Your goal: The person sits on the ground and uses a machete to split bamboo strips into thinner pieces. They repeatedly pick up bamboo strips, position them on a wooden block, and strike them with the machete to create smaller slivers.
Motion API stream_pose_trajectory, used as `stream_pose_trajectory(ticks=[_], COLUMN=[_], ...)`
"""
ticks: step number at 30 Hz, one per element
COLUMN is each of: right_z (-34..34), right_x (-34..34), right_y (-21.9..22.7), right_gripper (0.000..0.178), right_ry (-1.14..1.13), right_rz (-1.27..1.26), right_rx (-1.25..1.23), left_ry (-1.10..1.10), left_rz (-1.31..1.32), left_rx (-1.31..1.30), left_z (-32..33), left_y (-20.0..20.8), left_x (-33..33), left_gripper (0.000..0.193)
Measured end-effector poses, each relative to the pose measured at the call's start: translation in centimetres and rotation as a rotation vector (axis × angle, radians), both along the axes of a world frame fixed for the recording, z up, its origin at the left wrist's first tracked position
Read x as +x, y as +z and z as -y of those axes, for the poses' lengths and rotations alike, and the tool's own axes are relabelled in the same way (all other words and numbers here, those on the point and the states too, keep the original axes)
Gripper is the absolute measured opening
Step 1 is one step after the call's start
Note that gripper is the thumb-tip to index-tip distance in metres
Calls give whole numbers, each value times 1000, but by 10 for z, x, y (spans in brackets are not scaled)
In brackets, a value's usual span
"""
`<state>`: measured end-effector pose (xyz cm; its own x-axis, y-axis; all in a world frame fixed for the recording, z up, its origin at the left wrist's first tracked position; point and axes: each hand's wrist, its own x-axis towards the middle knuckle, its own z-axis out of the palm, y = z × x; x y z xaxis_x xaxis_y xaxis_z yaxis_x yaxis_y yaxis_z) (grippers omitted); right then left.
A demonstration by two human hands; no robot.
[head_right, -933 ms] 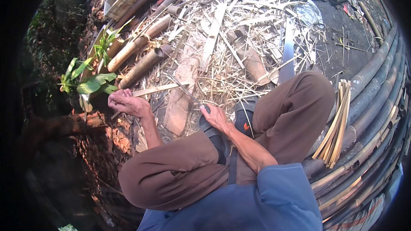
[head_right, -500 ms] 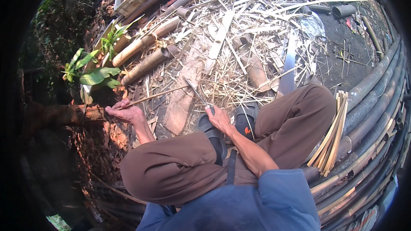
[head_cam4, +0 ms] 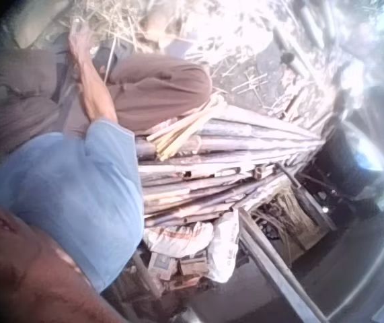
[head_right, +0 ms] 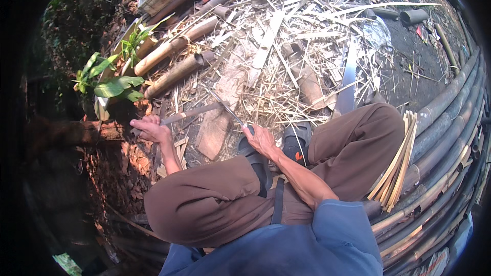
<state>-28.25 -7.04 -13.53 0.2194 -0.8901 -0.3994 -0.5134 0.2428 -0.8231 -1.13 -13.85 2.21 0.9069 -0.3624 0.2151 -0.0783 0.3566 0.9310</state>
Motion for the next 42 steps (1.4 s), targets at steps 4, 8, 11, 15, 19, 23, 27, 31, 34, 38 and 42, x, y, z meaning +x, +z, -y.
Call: stream_pose_trajectory(ticks=[4,8,11,15,19,23,27,31,34,38,42], right_z=[-8,-6,-4,-15,-19,-5,-2,-8,-9,-10,-4], right_x=[13,-5,1,-3,4,-2,-16,-3,-5,5,-8], right_y=[30,-9,21,-14,-42,-27,-46,-34,-17,-11,-63], right_gripper=[50,56,57,59,63,71,71,58,51,54,63], right_ry=[37,-27,7,-64,-69,-53,-121,-201,-247,-197,-112], right_rz=[125,-34,59,-46,39,131,162,375,433,428,310], right_rx=[-193,17,-50,12,125,262,262,478,531,509,349], left_ry=[-18,-25,-76,-79,-311,-573,-606,-741,-817,-833,-592], left_rz=[53,51,74,265,250,172,58,2,178,170,422], left_rx=[24,-10,-60,-9,388,448,340,118,345,590,637], left_z=[-8,-8,-25,-17,-35,-41,-37,-49,-44,-42,-32], left_y=[3,5,-3,-29,-108,-116,-22,7,-10,-74,-67], left_x=[4,-21,-13,-23,-51,-24,-36,-20,-11,14,-27], left_gripper=[54,50,48,36,31,61,67,47,38,27,36])
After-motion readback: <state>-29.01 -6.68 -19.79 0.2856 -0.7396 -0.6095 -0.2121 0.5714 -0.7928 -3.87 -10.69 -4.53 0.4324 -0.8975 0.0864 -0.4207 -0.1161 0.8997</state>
